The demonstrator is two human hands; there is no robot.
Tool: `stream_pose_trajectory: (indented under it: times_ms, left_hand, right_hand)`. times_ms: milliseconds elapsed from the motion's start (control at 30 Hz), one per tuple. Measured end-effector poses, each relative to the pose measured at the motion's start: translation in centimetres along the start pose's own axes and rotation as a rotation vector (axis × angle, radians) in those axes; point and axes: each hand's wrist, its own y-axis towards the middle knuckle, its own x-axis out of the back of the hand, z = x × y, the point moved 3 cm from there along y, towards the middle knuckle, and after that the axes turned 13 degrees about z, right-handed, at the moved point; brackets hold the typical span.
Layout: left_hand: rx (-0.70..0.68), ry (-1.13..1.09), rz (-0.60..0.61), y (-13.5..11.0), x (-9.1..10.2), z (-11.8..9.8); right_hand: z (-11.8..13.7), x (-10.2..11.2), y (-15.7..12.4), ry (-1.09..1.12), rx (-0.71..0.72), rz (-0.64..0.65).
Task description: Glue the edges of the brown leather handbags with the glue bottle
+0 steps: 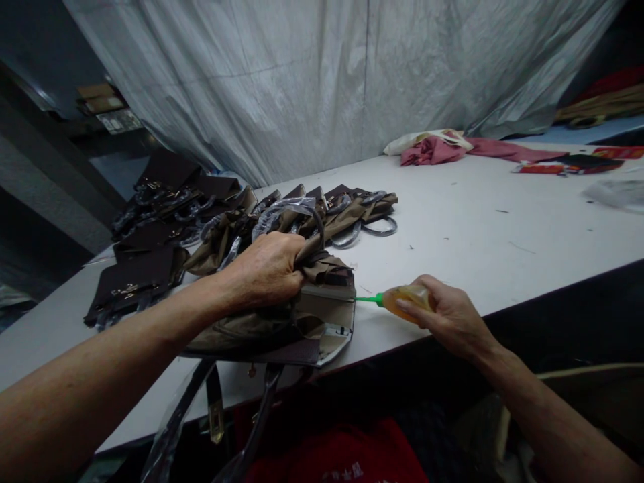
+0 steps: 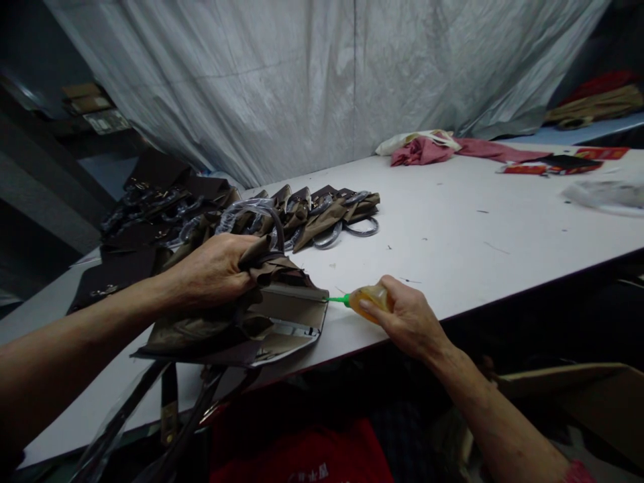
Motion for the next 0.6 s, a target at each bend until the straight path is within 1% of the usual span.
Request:
stream_pose_trajectory:
  times_ms: [67, 200, 233, 333, 367, 467, 500, 600]
  left_hand:
    - [0.002, -0.007, 0.001, -0.2, 0.1, 0.0]
    - [-0.011, -0.044, -0.008, -0.5, 0.2, -0.1]
    - [-0.022, -0.048, -0.013, -0.6, 0.2, -0.1]
    - [-0.047, -0.036, 0.002, -0.9, -0.1, 0.0]
    - [-0.055, -0.027, 0.009, -1.0, -0.3, 0.0]
    - [-0.097, -0.007, 0.019, -1.5, -0.7, -0.1]
    - [-0.115, -0.006, 0.016, -1.7, -0.8, -0.1]
    - [-0.135, -0.002, 0.012, -2.3, -1.2, -0.1]
  right_hand:
    - [0.1, -0.1, 0.1, 0.005, -0.010, 0.001]
    - [0.0, -0.9, -0.1, 0.092, -0.031, 0.141]
    - [0.0, -0.9, -0.2, 0.092, -0.031, 0.137]
    - [-0.1, -0.6, -0.6, 0.070, -0.042, 0.062]
    - [-0.2, -0.6, -0.7, 0.093, -0.048, 0.082]
    - [-0.3, -0.9, -0.8, 0.201, -0.054, 0.223]
    - [-0.3, -0.9, -0.8, 0.214, -0.052, 0.225]
    - [-0.6, -0.7, -0.8, 0.173, -0.055, 0.116]
